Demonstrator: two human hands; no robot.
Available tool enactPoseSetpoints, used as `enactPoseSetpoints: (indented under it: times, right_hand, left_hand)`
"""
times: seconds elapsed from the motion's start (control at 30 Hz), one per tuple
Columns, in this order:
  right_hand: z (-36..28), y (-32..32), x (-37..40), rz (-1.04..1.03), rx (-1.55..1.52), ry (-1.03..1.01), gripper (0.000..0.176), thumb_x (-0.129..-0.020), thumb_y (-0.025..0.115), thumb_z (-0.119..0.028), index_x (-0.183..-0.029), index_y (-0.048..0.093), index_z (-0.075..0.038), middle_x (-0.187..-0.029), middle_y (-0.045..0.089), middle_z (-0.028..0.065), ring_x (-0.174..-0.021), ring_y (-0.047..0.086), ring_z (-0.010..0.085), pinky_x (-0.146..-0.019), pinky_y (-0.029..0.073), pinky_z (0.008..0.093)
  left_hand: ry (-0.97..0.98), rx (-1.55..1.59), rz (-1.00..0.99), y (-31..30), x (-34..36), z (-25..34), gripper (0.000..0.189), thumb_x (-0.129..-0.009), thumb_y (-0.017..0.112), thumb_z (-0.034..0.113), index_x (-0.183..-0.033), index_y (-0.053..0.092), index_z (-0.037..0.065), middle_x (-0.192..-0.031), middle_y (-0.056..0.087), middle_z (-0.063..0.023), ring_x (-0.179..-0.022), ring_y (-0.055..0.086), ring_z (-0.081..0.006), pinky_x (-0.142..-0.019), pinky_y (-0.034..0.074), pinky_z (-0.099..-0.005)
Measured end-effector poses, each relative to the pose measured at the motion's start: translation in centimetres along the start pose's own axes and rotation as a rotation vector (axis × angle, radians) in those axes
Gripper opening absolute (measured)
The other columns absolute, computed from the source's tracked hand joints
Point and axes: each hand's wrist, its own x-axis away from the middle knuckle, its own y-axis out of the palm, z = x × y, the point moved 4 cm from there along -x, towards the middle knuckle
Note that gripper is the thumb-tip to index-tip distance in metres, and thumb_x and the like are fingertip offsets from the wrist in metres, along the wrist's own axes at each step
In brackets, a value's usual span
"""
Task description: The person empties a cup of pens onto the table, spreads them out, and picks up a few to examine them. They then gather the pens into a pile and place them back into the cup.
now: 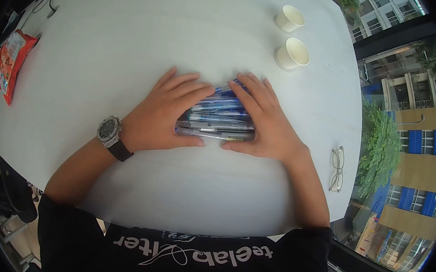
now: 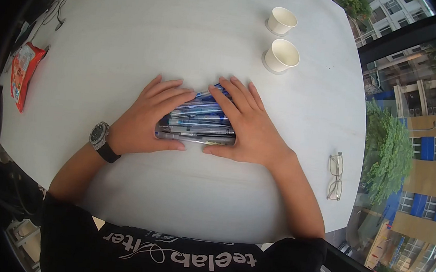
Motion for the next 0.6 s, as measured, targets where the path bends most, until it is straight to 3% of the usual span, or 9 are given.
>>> enactPoseSetpoints:
  times: [0.03,0.07,0.1,0.17,0.3,0.6]
  right_hand:
    - [0.2,0.0,0.0,-0.01,-0.047,-0.016,0.106,-0.073,0.092,-0.051,-0.158,0.046,-0.008,-0.16,0.045,0.0223,-0.154,0.038,0.0445,-0.13,0.021,0.0613]
    - [-0.1,-0.4,-0.2,0.074,-0.049,-0.066,0.093,-0.076,0.091,-0.044,-0.151,0.052,-0.006,-0.146,0.054,0.0191,-0.141,0.051,0.0406,-0.124,0.035,0.057]
    - [-0.2,-0.3,-0.1,0.074,-0.049,-0.068,0.093,-0.076,0.091,-0.044,-0.151,0.052,-0.006,-0.146,0.054,0.0191,-0.141,0.051,0.0406,-0.124,0.035,0.057]
    - [-0.3,-0.1,0.1,0.11,-0.077,-0.076,0.081,-0.075,0.088,-0.031,-0.145,0.057,-0.004,-0.136,0.058,0.0179,-0.129,0.057,0.0378,-0.115,0.043,0.0517]
    - [-1.6,0.3,0.1,0.142,-0.032,-0.077,0.074,-0.073,0.085,-0.021,-0.14,0.06,-0.003,-0.127,0.061,0.0163,-0.118,0.059,0.0352,-0.105,0.048,0.0465]
    - [-2.0,-0.1,0.1,0.172,-0.031,-0.077,0.067,-0.068,0.084,-0.019,-0.131,0.066,-0.006,-0.12,0.065,0.0138,-0.102,0.066,0.0324,-0.094,0.054,0.0439]
  left_hand:
    - [0.001,0.0,0.001,0.0,-0.1,-0.1,0.102,-0.077,0.092,0.048,-0.158,0.047,0.007,-0.157,0.053,-0.0156,-0.155,0.036,-0.0398,-0.131,0.018,-0.0611]
    - [0.015,0.017,0.053,-0.1,-0.2,-0.1,0.089,-0.079,0.091,0.04,-0.152,0.053,0.008,-0.15,0.058,-0.0136,-0.149,0.042,-0.0378,-0.129,0.025,-0.0587]
    - [0.029,0.035,0.106,-0.2,-0.2,-0.1,0.076,-0.08,0.091,0.032,-0.146,0.059,0.01,-0.143,0.063,-0.0116,-0.143,0.048,-0.0358,-0.126,0.031,-0.0563]
    - [0.019,0.087,0.124,-0.4,-0.2,0.2,0.07,-0.08,0.09,0.026,-0.142,0.061,0.01,-0.138,0.065,-0.0106,-0.136,0.052,-0.0343,-0.12,0.037,-0.0533]
    - [0.053,0.131,0.176,-0.4,-0.3,0.6,0.063,-0.077,0.089,0.014,-0.135,0.064,0.01,-0.127,0.07,-0.0081,-0.117,0.06,-0.0311,-0.102,0.05,-0.0455]
    - [0.095,0.155,0.198,-0.8,-0.5,0.6,0.062,-0.073,0.09,0.013,-0.13,0.065,0.012,-0.115,0.073,-0.0062,-0.102,0.065,-0.0291,-0.09,0.056,-0.0431]
